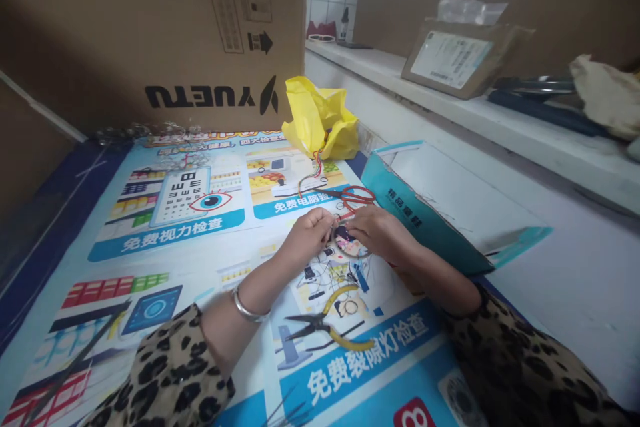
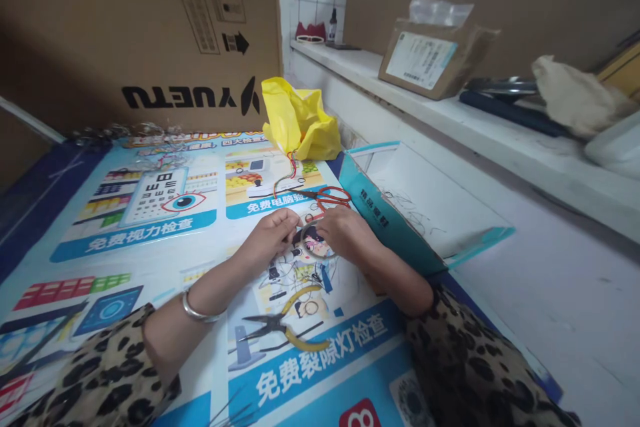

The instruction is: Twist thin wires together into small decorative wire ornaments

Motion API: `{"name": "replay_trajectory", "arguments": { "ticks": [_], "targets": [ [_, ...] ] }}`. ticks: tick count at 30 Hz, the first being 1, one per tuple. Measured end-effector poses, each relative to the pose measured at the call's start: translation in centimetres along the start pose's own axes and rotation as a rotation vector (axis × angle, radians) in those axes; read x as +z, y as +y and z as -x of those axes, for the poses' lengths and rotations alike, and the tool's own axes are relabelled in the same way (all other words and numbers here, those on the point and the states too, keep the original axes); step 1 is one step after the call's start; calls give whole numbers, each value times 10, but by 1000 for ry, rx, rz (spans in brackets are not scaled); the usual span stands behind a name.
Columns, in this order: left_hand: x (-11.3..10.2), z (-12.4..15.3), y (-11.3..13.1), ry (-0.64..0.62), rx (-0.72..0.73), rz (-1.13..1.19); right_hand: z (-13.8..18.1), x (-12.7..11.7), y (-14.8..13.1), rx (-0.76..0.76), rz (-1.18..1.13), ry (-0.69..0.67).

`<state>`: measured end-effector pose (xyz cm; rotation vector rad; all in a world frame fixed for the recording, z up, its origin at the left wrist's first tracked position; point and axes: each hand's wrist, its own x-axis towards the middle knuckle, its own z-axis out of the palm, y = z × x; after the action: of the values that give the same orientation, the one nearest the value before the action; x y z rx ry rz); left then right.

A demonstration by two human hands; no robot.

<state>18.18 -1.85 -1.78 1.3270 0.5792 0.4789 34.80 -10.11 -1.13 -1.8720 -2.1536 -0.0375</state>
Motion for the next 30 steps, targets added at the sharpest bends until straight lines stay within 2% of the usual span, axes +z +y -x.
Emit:
{"name": "replay_trajectory", "arguments": {
  "ticks": [4, 15, 18, 21, 24, 27, 30],
  "targets": [
    [0, -1, -2, -4, 14, -24, 2, 5, 0, -36, 141, -13],
    [0, -1, -4, -21, 17, -108, -5, 10, -2, -143, 292, -13],
    [0, -2, -6, -15, 29, -122, -7, 13, -1, -108, 265, 2],
    [1, -2, -7, 0, 49, -153, -7, 11, 1, -24, 44, 68],
    [2, 0, -4, 22, 75, -211, -4, 5, 2, 140, -403, 137],
    [5, 5, 1, 49, 98, -276, 0, 0, 3, 270, -894, 113],
    [8, 9, 6, 60, 121, -326, 3, -1, 1, 308, -1180, 64]
  ]
}}
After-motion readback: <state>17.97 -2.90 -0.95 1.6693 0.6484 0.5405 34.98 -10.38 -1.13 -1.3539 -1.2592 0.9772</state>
